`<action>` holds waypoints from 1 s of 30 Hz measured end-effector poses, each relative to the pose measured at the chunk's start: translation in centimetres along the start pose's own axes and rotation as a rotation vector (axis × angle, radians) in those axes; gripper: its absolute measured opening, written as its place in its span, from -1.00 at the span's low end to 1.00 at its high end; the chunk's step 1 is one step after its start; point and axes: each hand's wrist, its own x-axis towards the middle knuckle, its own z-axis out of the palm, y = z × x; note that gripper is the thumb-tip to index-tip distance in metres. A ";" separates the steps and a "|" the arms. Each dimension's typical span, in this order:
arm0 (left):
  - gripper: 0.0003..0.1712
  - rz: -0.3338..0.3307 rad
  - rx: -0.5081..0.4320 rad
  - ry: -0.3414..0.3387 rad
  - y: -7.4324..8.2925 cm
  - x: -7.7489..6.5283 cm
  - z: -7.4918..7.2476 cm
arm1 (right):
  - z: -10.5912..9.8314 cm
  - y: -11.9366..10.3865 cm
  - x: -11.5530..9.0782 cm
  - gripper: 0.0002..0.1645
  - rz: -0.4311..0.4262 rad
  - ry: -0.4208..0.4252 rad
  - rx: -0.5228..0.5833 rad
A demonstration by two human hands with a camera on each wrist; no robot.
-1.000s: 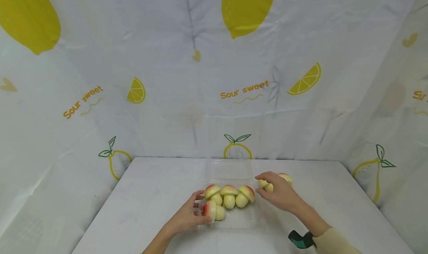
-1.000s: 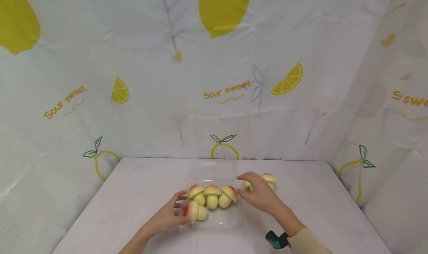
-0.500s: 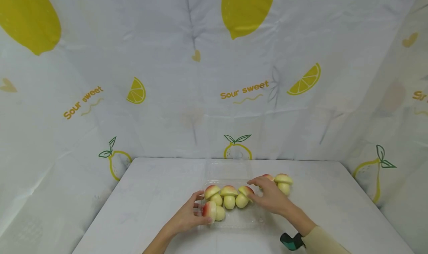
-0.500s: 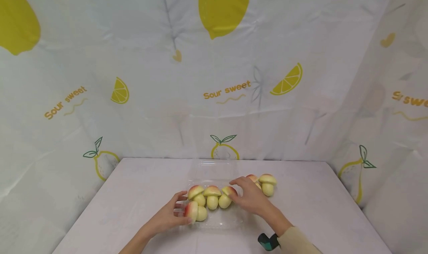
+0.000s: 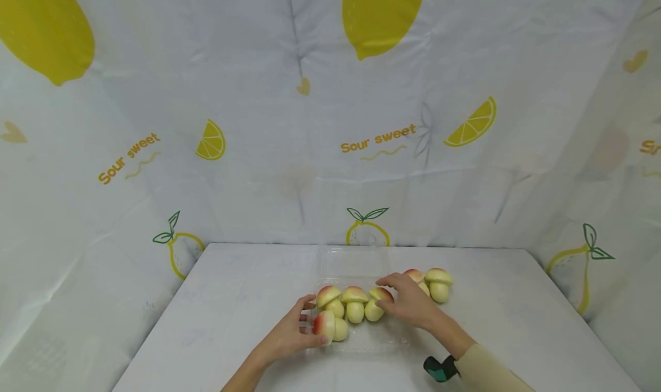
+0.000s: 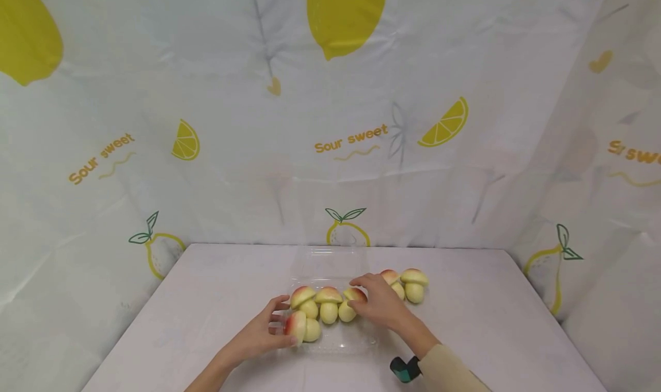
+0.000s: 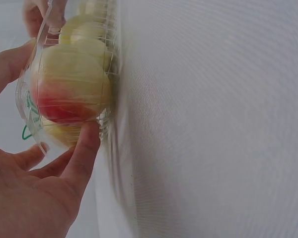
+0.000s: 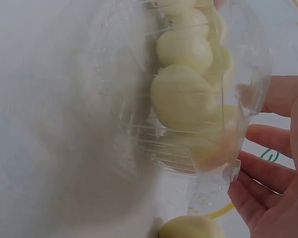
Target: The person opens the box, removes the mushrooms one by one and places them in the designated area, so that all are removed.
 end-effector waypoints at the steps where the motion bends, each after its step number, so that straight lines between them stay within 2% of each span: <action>1: 0.09 0.001 0.000 -0.001 -0.1 0.0 0.0 | 0.1 0.1 0.0 -0.54 0.007 -0.002 -0.002; 6: 0.09 0.001 0.008 0.002 -0.2 0.0 0.1 | 0.4 0.4 -0.2 -0.57 -0.001 -0.001 -0.008; 13: 0.09 0.010 0.015 0.008 0.1 -0.3 0.2 | 0.8 0.5 -0.2 -0.61 -0.065 0.018 -0.046; 22: 0.09 0.009 0.027 0.005 -0.2 0.0 0.1 | 1.0 0.5 0.0 -0.61 -0.056 0.036 -0.067; 30: 0.09 0.009 0.035 0.003 -0.3 0.2 0.1 | 0.2 0.2 0.1 -0.63 -0.030 0.006 -0.021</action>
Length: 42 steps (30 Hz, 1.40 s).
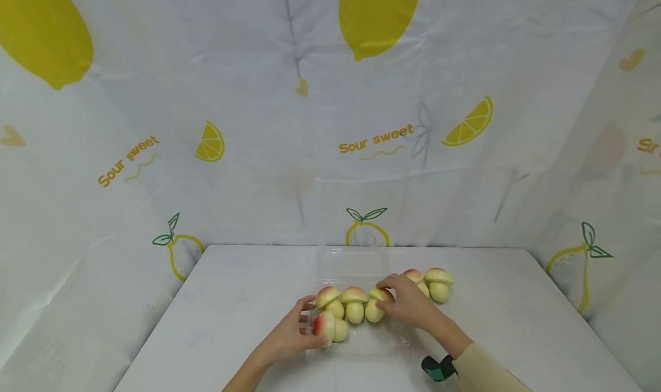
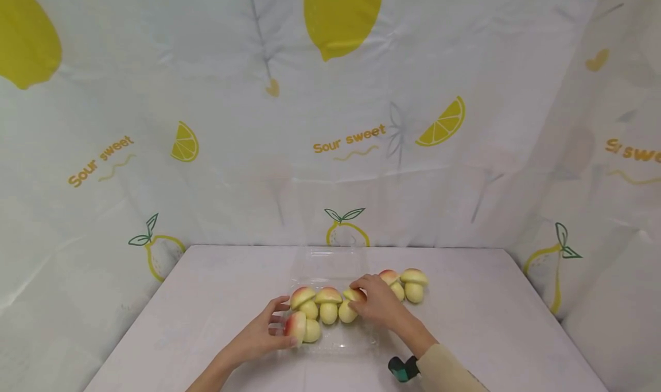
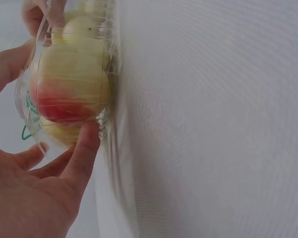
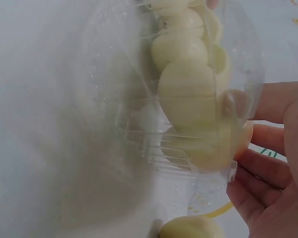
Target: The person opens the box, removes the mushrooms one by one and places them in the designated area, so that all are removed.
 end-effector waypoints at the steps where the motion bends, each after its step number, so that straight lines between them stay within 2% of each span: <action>1: 0.09 -0.001 -0.001 0.000 0.0 0.0 0.0 | -0.1 0.0 0.0 -0.64 -0.004 0.000 0.009; 15: 0.09 -0.004 -0.020 0.000 0.2 -0.2 0.0 | -1.7 -0.4 -0.5 -0.69 -0.133 0.071 0.122; 22: 0.08 0.001 -0.017 -0.001 0.3 -0.2 0.0 | -2.9 -0.8 -0.8 -0.68 -0.020 0.060 0.261; 27: 0.08 -0.006 -0.019 0.001 0.3 -0.4 -0.1 | -3.8 -1.0 -1.0 -0.68 0.031 0.065 0.296; 33: 0.09 -0.015 -0.026 -0.001 0.4 -0.4 -0.2 | -5.0 -0.9 -1.4 -0.67 0.041 0.081 0.285; 42: 0.10 -0.003 -0.027 -0.005 0.3 -0.2 -0.1 | -6.7 -0.1 -3.0 -0.69 0.011 0.105 0.177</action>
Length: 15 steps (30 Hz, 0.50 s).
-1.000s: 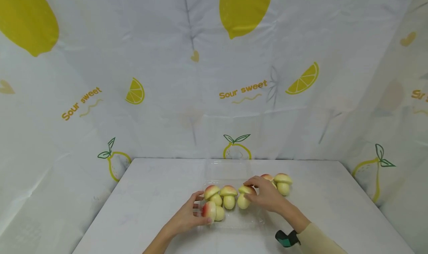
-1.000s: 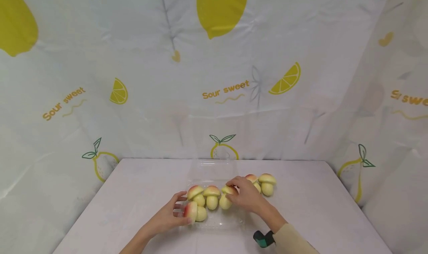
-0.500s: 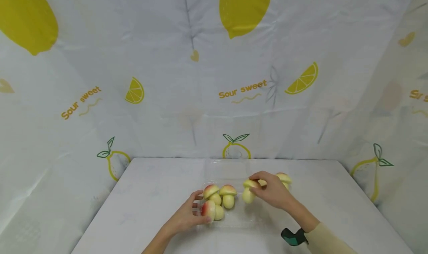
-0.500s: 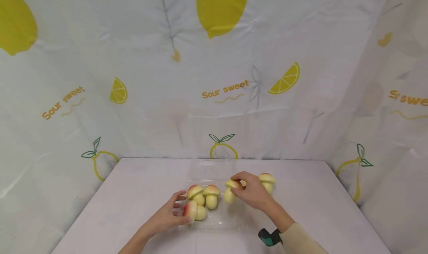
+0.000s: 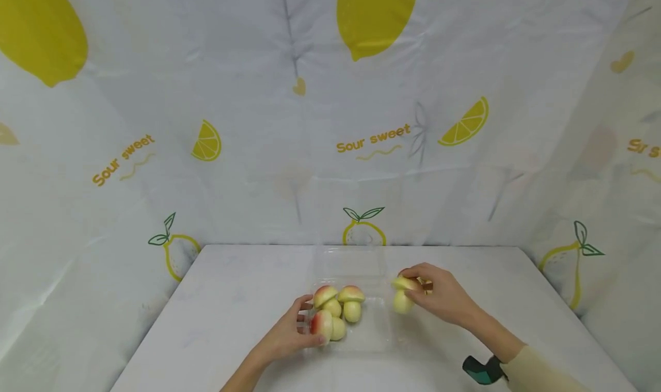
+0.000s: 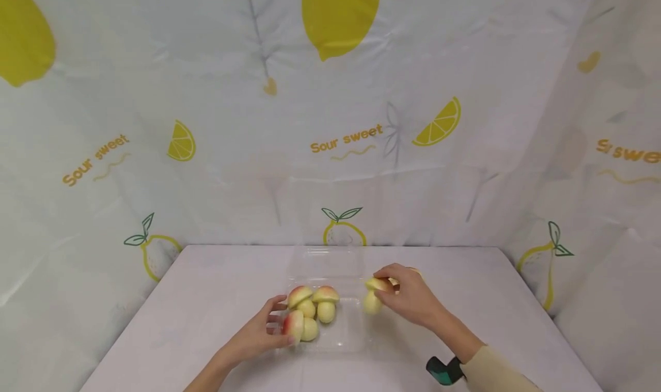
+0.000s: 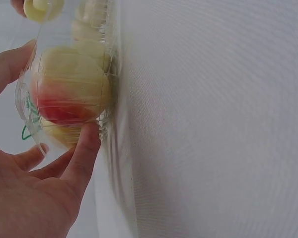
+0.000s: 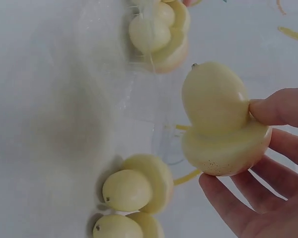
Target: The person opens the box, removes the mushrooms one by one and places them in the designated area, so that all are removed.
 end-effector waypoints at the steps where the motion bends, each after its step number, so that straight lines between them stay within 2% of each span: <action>1: 0.10 -0.001 -0.004 0.000 0.0 0.0 0.0 | -0.2 0.1 -0.2 -0.69 0.002 0.004 0.000; 8: 0.09 -0.001 -0.015 0.001 0.2 -0.1 0.0 | -1.6 1.3 -1.5 -0.67 0.022 0.033 0.022; 15: 0.09 -0.002 -0.015 0.000 0.3 -0.3 0.0 | -3.0 2.7 -2.3 -0.68 0.055 0.072 -0.005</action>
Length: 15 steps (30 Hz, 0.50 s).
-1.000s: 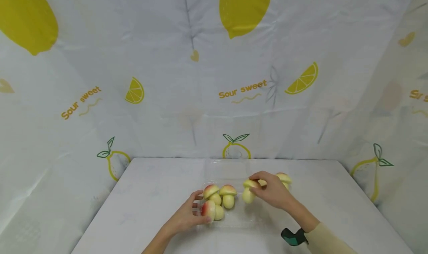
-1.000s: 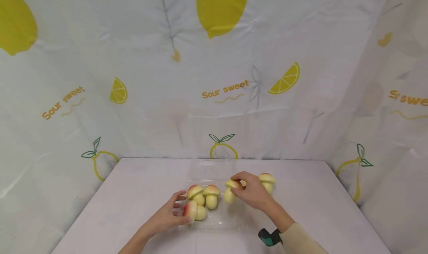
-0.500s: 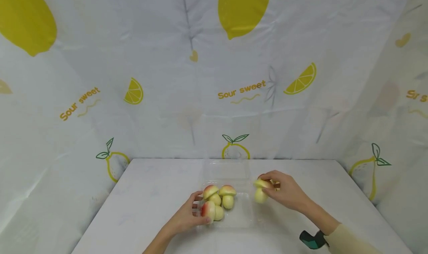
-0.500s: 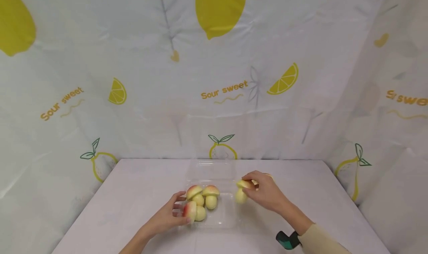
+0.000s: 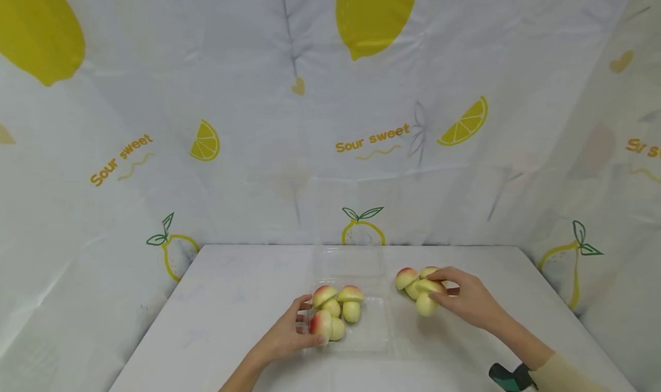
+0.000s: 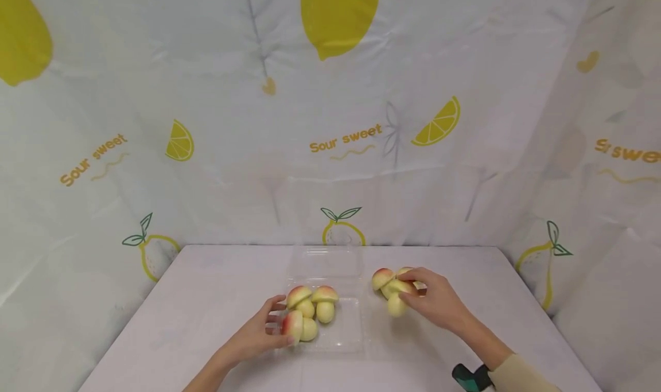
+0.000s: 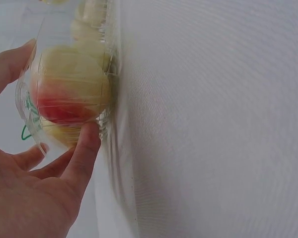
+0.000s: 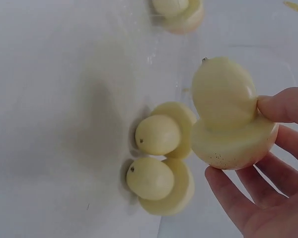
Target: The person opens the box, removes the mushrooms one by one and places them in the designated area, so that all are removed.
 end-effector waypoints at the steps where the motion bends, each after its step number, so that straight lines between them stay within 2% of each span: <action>1: 0.09 0.000 0.002 0.000 -0.1 0.0 0.0 | -0.2 0.2 -0.1 -0.67 0.003 0.002 -0.003; 15: 0.08 0.013 -0.005 0.002 0.0 -0.1 0.0 | -3.1 3.2 -0.6 -0.60 0.084 0.043 -0.110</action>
